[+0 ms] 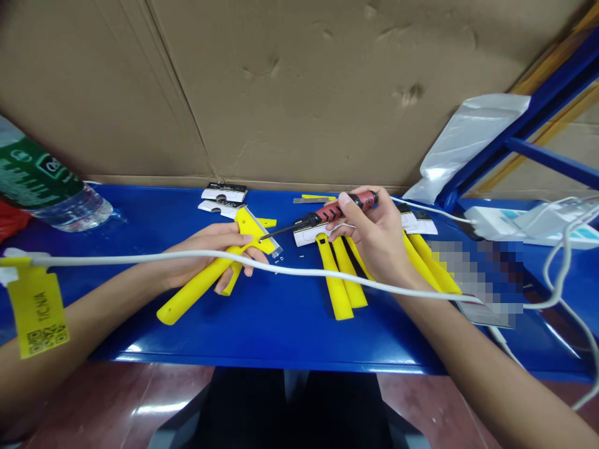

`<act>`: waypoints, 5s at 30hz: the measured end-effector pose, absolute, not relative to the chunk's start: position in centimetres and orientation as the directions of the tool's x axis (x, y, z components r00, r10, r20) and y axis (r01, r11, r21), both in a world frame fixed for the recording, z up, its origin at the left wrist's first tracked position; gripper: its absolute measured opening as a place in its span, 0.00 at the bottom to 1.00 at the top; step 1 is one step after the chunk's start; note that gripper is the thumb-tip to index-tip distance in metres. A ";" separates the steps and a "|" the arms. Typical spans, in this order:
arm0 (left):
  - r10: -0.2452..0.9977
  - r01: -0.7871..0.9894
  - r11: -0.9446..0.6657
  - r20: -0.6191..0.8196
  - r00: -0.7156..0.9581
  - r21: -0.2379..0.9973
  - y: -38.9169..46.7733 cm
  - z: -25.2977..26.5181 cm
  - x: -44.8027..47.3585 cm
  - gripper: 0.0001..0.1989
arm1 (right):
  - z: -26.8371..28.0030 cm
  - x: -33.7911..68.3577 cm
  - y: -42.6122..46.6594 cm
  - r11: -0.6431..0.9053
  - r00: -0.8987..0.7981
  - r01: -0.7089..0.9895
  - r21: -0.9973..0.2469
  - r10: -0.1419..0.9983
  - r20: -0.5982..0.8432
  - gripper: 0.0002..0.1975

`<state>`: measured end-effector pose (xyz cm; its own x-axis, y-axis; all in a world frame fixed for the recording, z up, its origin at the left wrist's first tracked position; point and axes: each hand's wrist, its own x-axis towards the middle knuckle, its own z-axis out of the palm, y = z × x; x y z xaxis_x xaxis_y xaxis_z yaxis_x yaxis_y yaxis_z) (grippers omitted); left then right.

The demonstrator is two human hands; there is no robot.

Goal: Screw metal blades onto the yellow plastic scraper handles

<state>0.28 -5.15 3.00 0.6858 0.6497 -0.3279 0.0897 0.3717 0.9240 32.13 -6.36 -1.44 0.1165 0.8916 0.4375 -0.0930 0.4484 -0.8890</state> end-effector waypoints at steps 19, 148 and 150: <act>0.679 -0.020 0.516 -0.395 0.618 0.856 -5.6 3.1 1.0 0.06 | -0.6 31.0 -7.7 0.503 0.159 -0.057 -0.862 0.857 0.490 0.18; 0.582 -0.154 0.644 -0.348 0.735 0.749 -5.7 2.7 0.5 0.17 | -0.8 30.2 -8.5 0.713 0.078 0.061 -0.699 0.695 0.715 0.19; 0.584 -0.160 0.644 -0.346 0.734 0.748 -5.7 2.6 0.5 0.17 | -0.8 30.2 -8.5 0.708 0.069 0.058 -0.703 0.700 0.711 0.19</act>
<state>0.47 -5.72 2.59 0.7343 0.5842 -0.3457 -0.1604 0.6442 0.7478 30.24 -8.53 -0.84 0.0693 0.7000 0.7108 0.0578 0.7085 -0.7034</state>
